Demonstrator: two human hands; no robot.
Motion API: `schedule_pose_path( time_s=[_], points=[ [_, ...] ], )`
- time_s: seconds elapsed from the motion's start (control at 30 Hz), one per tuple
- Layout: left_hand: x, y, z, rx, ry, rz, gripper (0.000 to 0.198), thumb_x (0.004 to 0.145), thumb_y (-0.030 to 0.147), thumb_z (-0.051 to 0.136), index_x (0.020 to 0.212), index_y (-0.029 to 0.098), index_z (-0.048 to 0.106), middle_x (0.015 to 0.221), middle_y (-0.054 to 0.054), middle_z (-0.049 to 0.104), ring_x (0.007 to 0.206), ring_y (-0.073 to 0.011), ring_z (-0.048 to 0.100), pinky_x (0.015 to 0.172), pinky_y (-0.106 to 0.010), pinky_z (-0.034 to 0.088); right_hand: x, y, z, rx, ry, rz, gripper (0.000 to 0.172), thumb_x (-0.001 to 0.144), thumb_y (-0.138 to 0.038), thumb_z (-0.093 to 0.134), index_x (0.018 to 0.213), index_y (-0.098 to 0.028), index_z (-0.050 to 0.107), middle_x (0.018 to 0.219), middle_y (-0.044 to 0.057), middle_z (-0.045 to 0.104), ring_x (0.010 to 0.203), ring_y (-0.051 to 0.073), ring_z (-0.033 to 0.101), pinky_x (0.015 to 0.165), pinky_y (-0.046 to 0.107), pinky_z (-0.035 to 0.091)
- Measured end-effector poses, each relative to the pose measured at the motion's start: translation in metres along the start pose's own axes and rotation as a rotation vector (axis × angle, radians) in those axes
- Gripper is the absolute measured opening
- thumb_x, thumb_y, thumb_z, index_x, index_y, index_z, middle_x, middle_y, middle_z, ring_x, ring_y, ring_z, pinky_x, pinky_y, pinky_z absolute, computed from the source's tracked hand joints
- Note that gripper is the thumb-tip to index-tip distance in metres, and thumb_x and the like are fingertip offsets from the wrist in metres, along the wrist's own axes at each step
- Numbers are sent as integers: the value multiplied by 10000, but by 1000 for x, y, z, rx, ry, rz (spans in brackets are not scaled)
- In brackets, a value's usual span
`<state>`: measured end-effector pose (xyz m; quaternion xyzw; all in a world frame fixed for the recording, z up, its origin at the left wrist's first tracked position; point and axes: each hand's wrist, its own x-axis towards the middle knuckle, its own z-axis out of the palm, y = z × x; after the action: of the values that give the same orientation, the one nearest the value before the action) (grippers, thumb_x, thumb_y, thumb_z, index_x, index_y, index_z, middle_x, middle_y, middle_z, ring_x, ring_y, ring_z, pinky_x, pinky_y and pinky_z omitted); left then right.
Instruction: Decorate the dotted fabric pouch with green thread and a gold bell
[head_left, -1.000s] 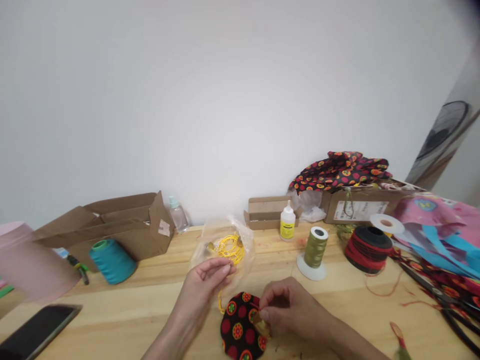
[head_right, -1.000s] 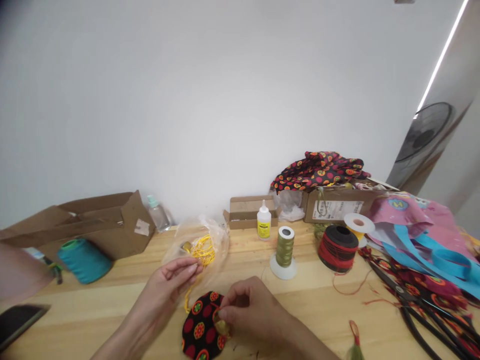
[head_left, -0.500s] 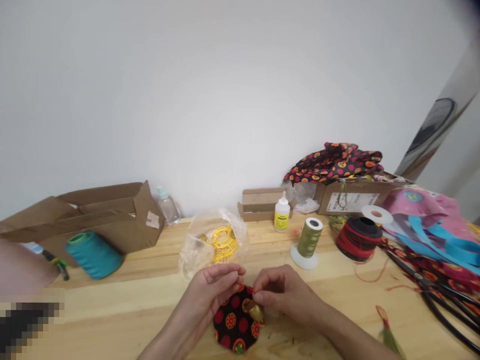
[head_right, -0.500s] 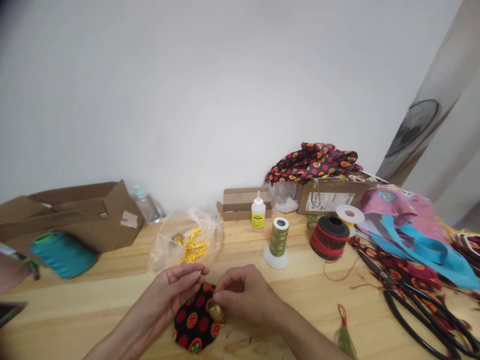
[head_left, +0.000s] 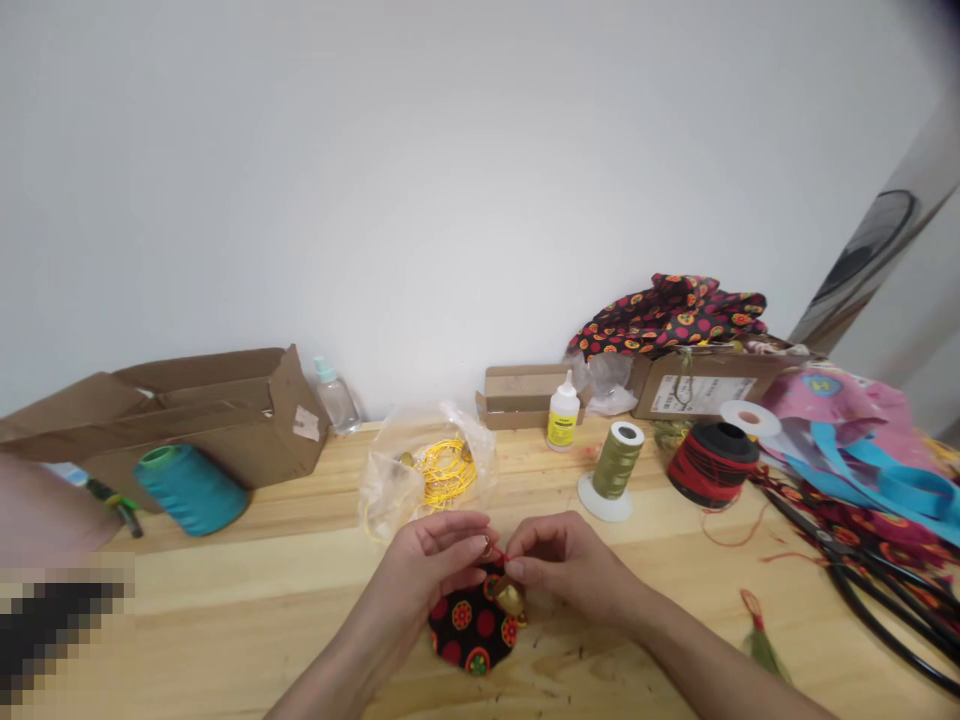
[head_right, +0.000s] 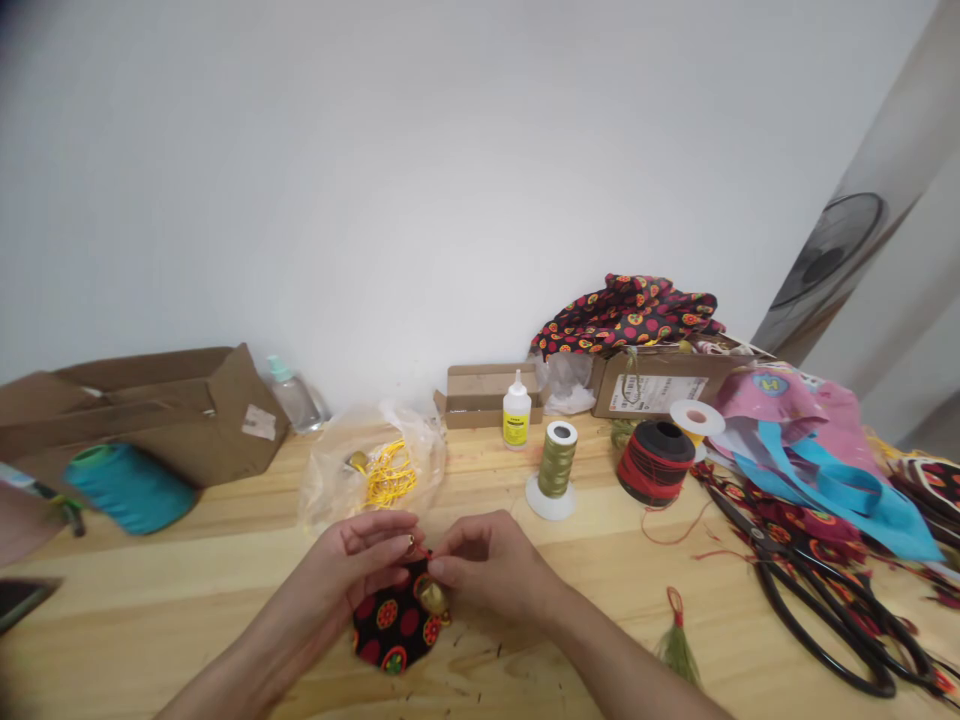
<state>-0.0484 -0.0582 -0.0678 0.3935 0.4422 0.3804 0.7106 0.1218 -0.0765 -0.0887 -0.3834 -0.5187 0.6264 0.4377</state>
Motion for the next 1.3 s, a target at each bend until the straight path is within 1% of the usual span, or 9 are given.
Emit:
schedule_pose_path(
  time_s=[0.13,0.33,0.5,0.77,0.87,0.97,1.1,1.17,1.3],
  points=[
    [-4,1,2,-21,-22,-12,186,586,151,703,760,134,638,689,-48,689,654,-137,637,568,-181,484,1,-1,1,-33,17,5,212,567,-313,698,603,-118,622,518,-39,555,468,57,427,475,195,326],
    [-5,3,4,13,-6,34,191,568,140,712,744,129,639,710,-54,697,611,-105,621,484,-131,418,1,-4,3,-40,14,17,228,555,-329,703,613,-118,640,550,-21,592,526,83,487,534,219,364],
    [-3,-1,2,64,-23,48,221,566,142,712,778,132,649,774,-81,706,656,-117,625,542,-154,424,1,-2,1,-10,23,17,259,540,-351,711,638,-120,646,594,-9,625,541,91,515,552,225,380],
    [-1,-3,1,77,-81,73,217,593,196,700,794,134,650,810,-78,703,684,-133,625,644,-201,446,1,-3,-3,17,49,-4,248,567,-336,704,656,-116,634,603,-10,627,529,78,512,548,215,368],
    [-2,-3,2,139,-63,49,201,617,218,684,796,130,657,788,-71,700,659,-115,606,593,-169,429,1,-1,-3,34,49,-2,231,576,-316,701,672,-117,631,621,-2,633,554,86,527,565,218,377],
    [-2,-2,3,192,-65,79,178,654,256,653,767,120,668,700,-48,686,569,-77,548,487,-125,373,1,-1,-3,46,50,-3,209,582,-294,700,674,-120,629,631,-1,637,572,88,537,580,217,381],
    [0,-2,2,187,-40,94,201,674,301,628,756,121,666,606,-16,647,475,-52,462,410,-121,299,1,-3,-2,66,56,-5,180,580,-268,703,642,-122,620,601,-18,628,541,72,525,569,208,381],
    [2,-4,0,148,-34,63,202,671,307,631,761,129,665,593,-5,640,474,-47,460,430,-122,310,1,-4,0,81,60,3,172,581,-264,701,630,-121,619,586,-23,626,525,67,518,559,204,380],
    [6,-7,-4,94,-59,27,201,643,283,661,789,146,671,653,-12,668,564,-70,531,527,-141,373,2,-5,2,87,60,7,176,578,-272,703,622,-121,625,579,-20,628,519,68,518,553,205,381]
  ],
)
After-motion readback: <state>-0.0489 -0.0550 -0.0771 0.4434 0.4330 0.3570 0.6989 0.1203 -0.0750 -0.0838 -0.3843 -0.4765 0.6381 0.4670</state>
